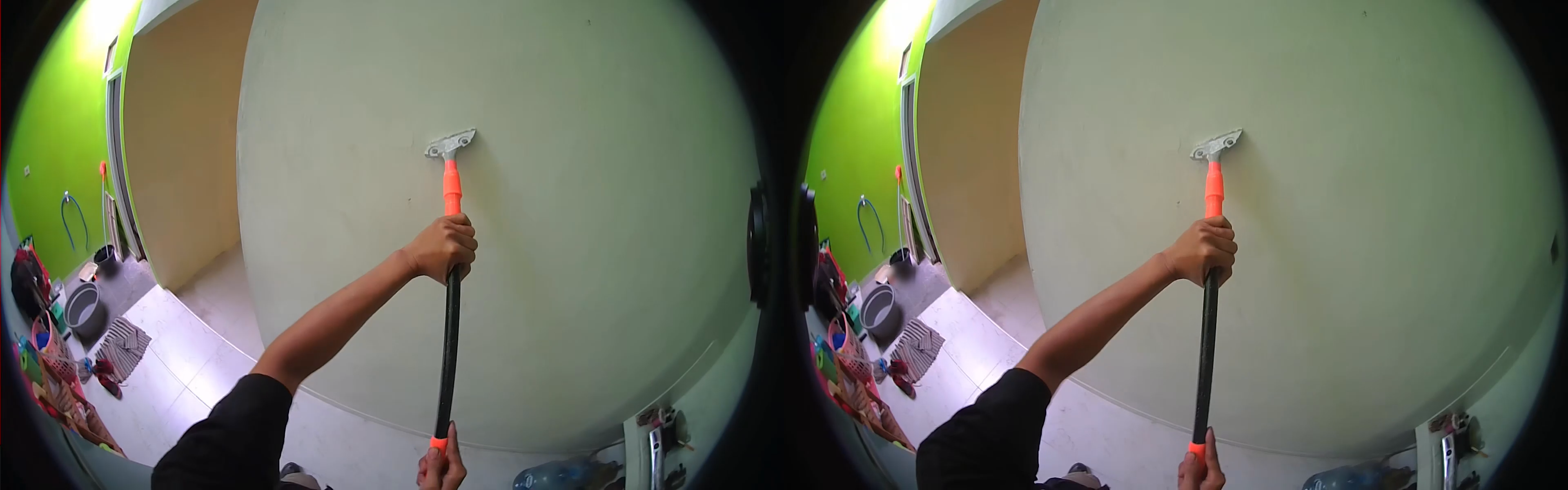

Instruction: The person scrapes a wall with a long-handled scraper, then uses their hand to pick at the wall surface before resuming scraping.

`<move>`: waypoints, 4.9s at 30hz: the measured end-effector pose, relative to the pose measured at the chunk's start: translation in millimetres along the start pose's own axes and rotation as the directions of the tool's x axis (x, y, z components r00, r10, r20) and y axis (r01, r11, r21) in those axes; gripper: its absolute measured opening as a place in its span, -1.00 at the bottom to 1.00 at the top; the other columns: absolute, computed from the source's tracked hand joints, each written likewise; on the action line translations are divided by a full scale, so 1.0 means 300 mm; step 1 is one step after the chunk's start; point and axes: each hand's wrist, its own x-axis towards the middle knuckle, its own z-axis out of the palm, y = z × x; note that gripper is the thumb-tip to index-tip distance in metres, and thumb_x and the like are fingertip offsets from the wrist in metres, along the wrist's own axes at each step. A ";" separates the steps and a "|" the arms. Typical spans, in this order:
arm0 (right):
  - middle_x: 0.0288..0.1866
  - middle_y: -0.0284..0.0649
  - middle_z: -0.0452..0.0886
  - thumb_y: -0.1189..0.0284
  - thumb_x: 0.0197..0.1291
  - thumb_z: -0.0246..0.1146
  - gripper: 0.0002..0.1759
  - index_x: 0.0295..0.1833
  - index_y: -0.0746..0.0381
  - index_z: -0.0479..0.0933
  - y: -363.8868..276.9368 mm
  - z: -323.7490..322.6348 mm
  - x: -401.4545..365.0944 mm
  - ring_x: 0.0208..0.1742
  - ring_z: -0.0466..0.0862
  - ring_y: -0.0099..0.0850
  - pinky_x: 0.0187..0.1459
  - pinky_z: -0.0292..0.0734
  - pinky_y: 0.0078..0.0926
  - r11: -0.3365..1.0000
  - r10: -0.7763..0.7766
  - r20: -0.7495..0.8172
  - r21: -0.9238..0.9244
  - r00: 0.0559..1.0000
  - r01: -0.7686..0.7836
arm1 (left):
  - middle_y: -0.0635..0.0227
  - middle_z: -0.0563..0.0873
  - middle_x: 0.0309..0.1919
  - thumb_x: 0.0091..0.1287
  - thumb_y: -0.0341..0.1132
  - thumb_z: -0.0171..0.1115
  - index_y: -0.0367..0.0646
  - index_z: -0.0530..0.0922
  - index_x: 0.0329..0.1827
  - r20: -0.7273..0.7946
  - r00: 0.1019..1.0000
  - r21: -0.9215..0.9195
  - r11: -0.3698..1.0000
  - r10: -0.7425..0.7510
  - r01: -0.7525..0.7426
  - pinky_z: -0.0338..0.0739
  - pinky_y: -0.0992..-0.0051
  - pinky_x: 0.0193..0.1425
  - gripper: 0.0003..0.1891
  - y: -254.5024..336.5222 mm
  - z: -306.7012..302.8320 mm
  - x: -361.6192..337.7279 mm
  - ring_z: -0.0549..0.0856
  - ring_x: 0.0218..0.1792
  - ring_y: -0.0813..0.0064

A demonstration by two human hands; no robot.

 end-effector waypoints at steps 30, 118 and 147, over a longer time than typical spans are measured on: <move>-0.45 -0.56 0.36 0.50 0.61 0.16 -0.44 0.65 0.23 0.33 0.098 -0.004 0.117 -0.52 0.25 -0.74 -0.49 0.23 -0.71 0.998 -0.057 0.035 0.035 0.998 0.056 | 0.51 0.39 -0.69 -0.23 -0.49 0.28 0.00 0.31 -0.74 -0.010 0.998 0.039 0.997 0.060 -0.060 0.48 0.38 -0.17 -0.73 -0.061 -0.038 0.074 0.49 -0.53 0.36; -0.49 -0.56 0.34 0.40 0.63 0.17 -0.41 0.67 0.19 0.30 -0.014 0.576 -0.055 -0.58 0.24 -0.74 -0.57 0.19 -0.69 0.994 0.038 0.004 0.104 0.999 -0.038 | 0.50 0.40 -0.69 -0.24 -0.44 0.29 0.04 0.30 -0.74 -0.026 0.982 0.003 0.982 0.187 -0.187 0.46 0.37 -0.30 -0.73 -0.236 -0.436 -0.140 0.52 -0.56 0.37; -0.46 -0.56 0.33 0.46 0.62 0.17 -0.40 0.69 0.18 0.28 0.049 0.618 -0.053 -0.52 0.24 -0.72 -0.47 0.24 -0.69 0.994 -0.101 0.086 -0.037 0.991 0.105 | 0.53 0.41 -0.70 -0.26 -0.41 0.32 0.05 0.34 -0.73 -0.080 0.979 0.122 0.976 0.189 -0.179 0.44 0.39 -0.33 -0.74 -0.255 -0.501 -0.272 0.54 -0.56 0.42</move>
